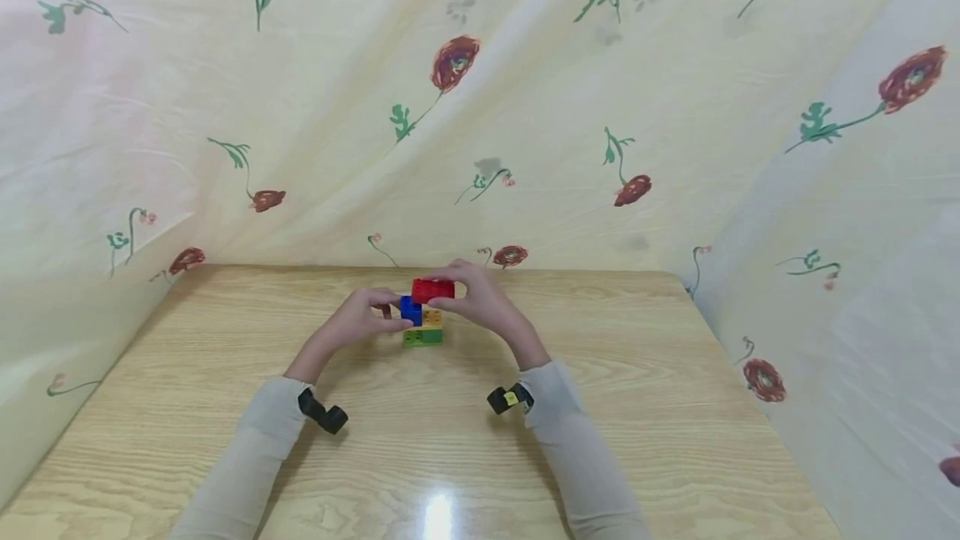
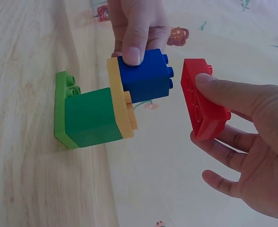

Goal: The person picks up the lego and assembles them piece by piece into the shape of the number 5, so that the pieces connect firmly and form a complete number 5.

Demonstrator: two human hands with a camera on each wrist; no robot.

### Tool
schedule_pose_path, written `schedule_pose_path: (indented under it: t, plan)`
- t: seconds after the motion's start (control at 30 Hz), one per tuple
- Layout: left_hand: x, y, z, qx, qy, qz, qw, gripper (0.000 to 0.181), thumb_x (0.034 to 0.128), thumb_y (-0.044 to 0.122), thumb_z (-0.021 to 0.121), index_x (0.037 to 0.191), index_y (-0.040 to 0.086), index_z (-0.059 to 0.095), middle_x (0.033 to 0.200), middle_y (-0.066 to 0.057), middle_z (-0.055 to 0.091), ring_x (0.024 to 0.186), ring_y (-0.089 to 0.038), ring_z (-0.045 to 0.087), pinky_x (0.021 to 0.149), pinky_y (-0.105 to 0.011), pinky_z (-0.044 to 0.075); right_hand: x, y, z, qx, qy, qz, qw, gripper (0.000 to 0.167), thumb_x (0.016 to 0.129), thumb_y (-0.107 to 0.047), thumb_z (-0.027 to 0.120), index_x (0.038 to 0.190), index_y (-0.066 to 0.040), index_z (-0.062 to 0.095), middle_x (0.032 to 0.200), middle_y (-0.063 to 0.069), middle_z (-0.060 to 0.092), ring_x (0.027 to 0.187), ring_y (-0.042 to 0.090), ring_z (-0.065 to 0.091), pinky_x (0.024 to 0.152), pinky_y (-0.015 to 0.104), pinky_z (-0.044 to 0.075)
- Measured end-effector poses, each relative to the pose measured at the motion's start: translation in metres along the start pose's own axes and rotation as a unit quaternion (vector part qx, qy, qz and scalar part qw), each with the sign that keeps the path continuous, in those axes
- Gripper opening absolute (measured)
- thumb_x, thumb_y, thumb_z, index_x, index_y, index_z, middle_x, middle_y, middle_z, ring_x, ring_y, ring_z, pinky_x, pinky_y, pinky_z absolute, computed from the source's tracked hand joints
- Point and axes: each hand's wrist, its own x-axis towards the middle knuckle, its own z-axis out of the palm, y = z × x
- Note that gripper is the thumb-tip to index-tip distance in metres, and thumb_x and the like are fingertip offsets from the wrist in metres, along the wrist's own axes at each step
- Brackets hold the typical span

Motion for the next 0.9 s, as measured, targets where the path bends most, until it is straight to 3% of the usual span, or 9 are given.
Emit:
schedule_pose_path:
  t: [0.27, 0.67, 0.9]
  plan:
    - [0.000, -0.001, 0.000, -0.002, 0.003, 0.004, 1.0000, 0.022, 0.0879, 0.023, 0.082, 0.108, 0.013, 0.079, 0.097, -0.003, 0.075, 0.082, -0.014, 0.061, 0.071, -0.028, 0.051, 0.001, -0.001, 0.005, 0.003, 0.000, -0.008, 1.0000, 0.041, 0.092, -0.019, 0.077, 0.132, -0.014, 0.069, 0.116, 0.009, 0.068, 0.101, 0.022, 0.062, 0.087, 0.038, 0.056]
    - [0.000, -0.001, 0.000, 0.001, 0.004, 0.005, 1.0000, 0.023, 0.0877, 0.022, 0.082, 0.109, 0.012, 0.079, 0.098, -0.004, 0.075, 0.082, -0.015, 0.061, 0.071, -0.028, 0.051, 0.003, 0.000, 0.012, 0.003, 0.002, -0.016, 0.9999, 0.040, 0.092, -0.019, 0.076, 0.131, -0.013, 0.070, 0.121, 0.011, 0.068, 0.108, 0.027, 0.064, 0.093, 0.050, 0.055]
    - [0.000, 0.001, 0.000, -0.002, 0.002, 0.000, 1.0000, 0.024, 0.0884, 0.022, 0.081, 0.110, 0.012, 0.079, 0.099, -0.004, 0.075, 0.081, -0.015, 0.059, 0.069, -0.027, 0.049, 0.003, -0.004, 0.014, -0.004, -0.003, -0.020, 0.9998, 0.040, 0.092, -0.017, 0.076, 0.131, -0.011, 0.070, 0.124, 0.013, 0.068, 0.110, 0.028, 0.066, 0.093, 0.046, 0.056]
